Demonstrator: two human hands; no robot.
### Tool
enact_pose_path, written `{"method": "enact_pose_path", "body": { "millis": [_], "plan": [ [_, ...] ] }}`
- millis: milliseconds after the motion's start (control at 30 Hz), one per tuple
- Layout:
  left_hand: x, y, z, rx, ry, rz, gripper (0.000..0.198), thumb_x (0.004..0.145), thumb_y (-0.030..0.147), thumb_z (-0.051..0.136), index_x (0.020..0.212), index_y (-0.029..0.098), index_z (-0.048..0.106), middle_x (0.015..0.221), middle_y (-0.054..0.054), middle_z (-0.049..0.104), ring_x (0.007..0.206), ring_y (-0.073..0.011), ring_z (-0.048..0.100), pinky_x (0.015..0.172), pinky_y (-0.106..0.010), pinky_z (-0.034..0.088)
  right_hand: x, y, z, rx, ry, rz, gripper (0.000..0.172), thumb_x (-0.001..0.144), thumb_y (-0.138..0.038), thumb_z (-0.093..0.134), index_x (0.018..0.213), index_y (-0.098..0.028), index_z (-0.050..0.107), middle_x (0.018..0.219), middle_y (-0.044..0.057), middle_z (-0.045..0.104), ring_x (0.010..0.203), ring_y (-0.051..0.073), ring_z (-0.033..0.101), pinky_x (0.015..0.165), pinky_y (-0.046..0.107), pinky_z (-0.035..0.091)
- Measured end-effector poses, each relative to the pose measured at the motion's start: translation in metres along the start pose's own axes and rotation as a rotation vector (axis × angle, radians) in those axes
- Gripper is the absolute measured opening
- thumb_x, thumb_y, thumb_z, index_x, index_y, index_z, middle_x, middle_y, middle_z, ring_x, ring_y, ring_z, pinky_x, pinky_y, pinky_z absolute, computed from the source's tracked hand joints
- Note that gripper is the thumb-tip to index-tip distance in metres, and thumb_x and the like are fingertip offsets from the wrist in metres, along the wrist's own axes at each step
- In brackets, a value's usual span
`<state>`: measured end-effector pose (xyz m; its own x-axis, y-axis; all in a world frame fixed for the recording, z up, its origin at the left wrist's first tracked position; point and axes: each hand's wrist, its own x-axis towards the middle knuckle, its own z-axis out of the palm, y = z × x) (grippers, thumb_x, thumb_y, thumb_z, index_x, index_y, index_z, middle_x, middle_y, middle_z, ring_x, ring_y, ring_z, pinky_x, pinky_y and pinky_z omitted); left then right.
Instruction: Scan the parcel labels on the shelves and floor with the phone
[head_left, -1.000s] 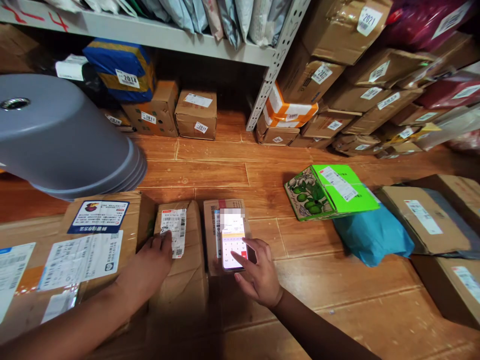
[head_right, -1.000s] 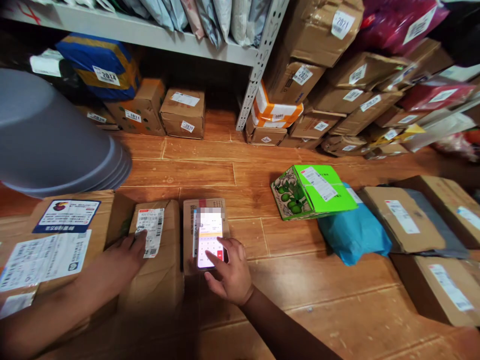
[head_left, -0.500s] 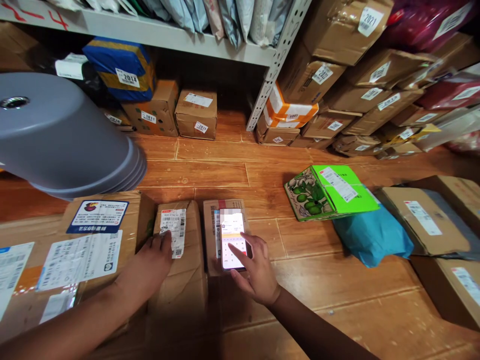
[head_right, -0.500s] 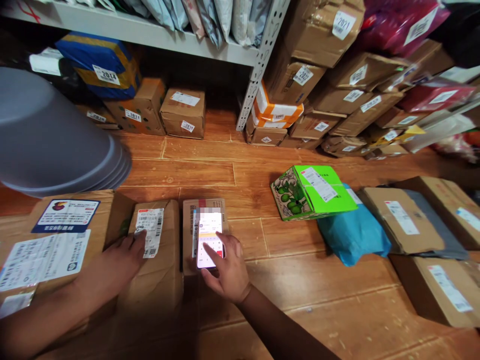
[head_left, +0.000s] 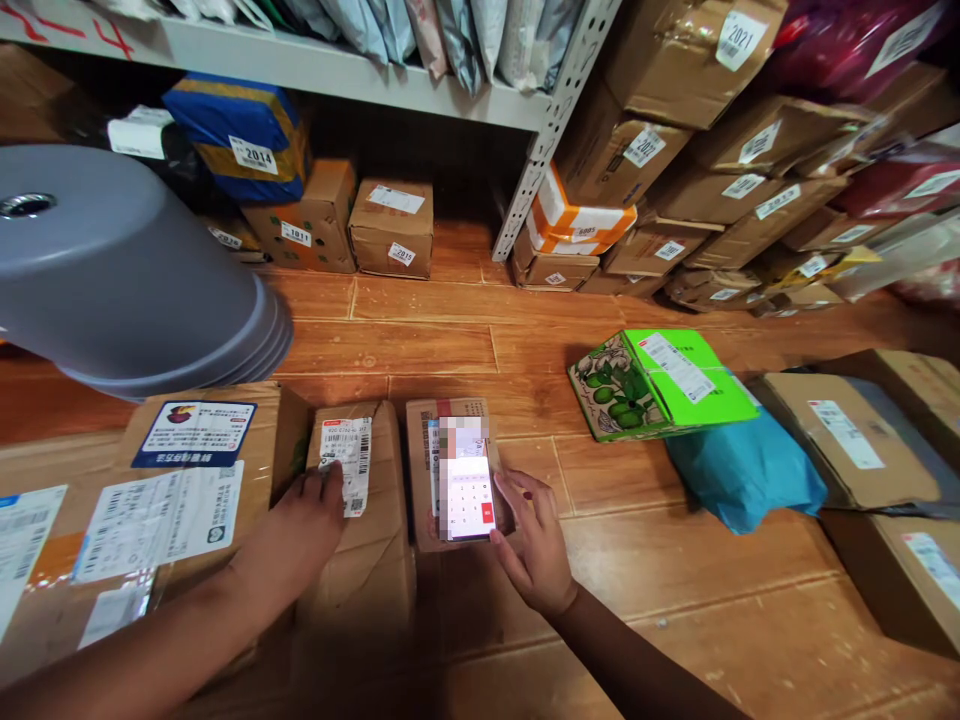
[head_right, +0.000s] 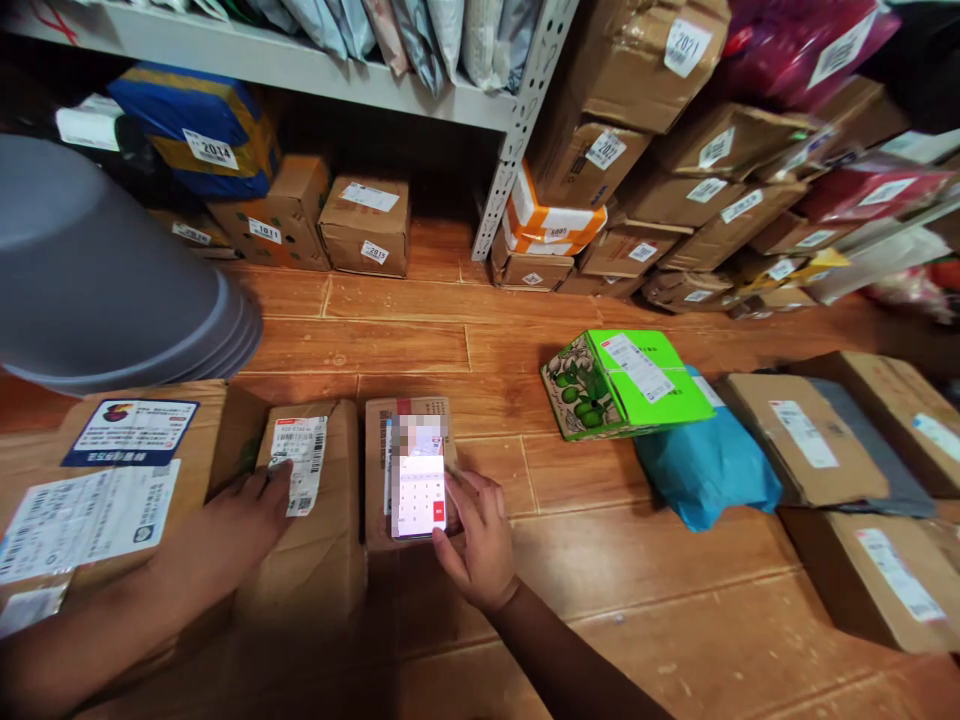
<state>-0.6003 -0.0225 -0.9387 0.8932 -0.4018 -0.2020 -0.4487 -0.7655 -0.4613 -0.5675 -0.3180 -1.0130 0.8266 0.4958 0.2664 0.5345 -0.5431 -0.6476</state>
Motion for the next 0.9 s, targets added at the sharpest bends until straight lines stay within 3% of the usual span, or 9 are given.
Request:
{"method": "enact_pose_path", "body": {
  "millis": [67, 167, 300, 500, 767, 900],
  "plan": [
    [0.002, -0.001, -0.003, -0.014, -0.075, 0.007, 0.044, 0.068, -0.010, 0.044, 0.099, 0.005, 0.073, 0.105, -0.018, 0.073, 0.074, -0.0246, 0.070, 0.065, -0.034, 0.060, 0.000, -0.002, 0.004, 0.084, -0.008, 0.102, 0.052, 0.095, -0.032, 0.043, 0.143, -0.017, 0.029, 0.124, 0.016, 0.047, 0.115, 0.029, 0.045, 0.094, 0.048, 0.045],
    [0.004, -0.003, -0.010, -0.037, -0.159, 0.005, 0.046, 0.071, -0.010, 0.042, 0.102, 0.007, 0.073, 0.111, -0.017, 0.071, 0.080, -0.0246, 0.070, 0.069, -0.033, 0.061, 0.001, -0.002, 0.010, 0.186, -0.027, 0.225, 0.044, 0.096, -0.035, 0.042, 0.139, -0.023, 0.036, 0.116, 0.012, 0.054, 0.108, 0.027, 0.052, 0.091, 0.045, 0.048],
    [-0.001, 0.002, -0.011, -0.050, -0.170, 0.012, 0.048, 0.072, -0.010, 0.042, 0.103, 0.009, 0.073, 0.112, -0.017, 0.071, 0.090, -0.0265, 0.071, 0.075, -0.034, 0.061, 0.003, 0.003, 0.014, 0.281, -0.071, 0.316, 0.044, 0.095, -0.039, 0.044, 0.137, -0.023, 0.042, 0.109, 0.011, 0.056, 0.105, 0.028, 0.055, 0.090, 0.046, 0.050],
    [-0.014, 0.018, -0.003, -0.013, -0.041, -0.011, 0.044, 0.071, -0.009, 0.044, 0.103, 0.003, 0.072, 0.109, -0.025, 0.070, 0.089, -0.0297, 0.071, 0.076, -0.036, 0.060, 0.003, 0.008, 0.016, 0.335, -0.124, 0.342, 0.054, 0.091, -0.038, 0.051, 0.141, -0.019, 0.040, 0.108, 0.011, 0.054, 0.105, 0.029, 0.054, 0.094, 0.048, 0.048],
    [-0.013, 0.018, -0.007, -0.060, -0.143, -0.045, 0.046, 0.072, -0.008, 0.045, 0.111, 0.002, 0.068, 0.113, -0.026, 0.068, 0.093, -0.0287, 0.070, 0.079, -0.036, 0.059, 0.001, 0.006, 0.014, 0.344, -0.105, 0.323, 0.053, 0.092, -0.038, 0.051, 0.142, -0.026, 0.039, 0.105, 0.010, 0.054, 0.099, 0.028, 0.055, 0.086, 0.046, 0.052],
    [-0.013, 0.019, -0.007, -0.009, -0.134, -0.052, 0.045, 0.073, -0.005, 0.045, 0.111, 0.003, 0.069, 0.113, -0.023, 0.069, 0.093, -0.0273, 0.071, 0.079, -0.033, 0.059, 0.000, 0.007, 0.015, 0.330, -0.109, 0.319, 0.054, 0.092, -0.039, 0.051, 0.143, -0.027, 0.038, 0.107, 0.010, 0.053, 0.100, 0.028, 0.055, 0.083, 0.044, 0.054]
  ]
}}
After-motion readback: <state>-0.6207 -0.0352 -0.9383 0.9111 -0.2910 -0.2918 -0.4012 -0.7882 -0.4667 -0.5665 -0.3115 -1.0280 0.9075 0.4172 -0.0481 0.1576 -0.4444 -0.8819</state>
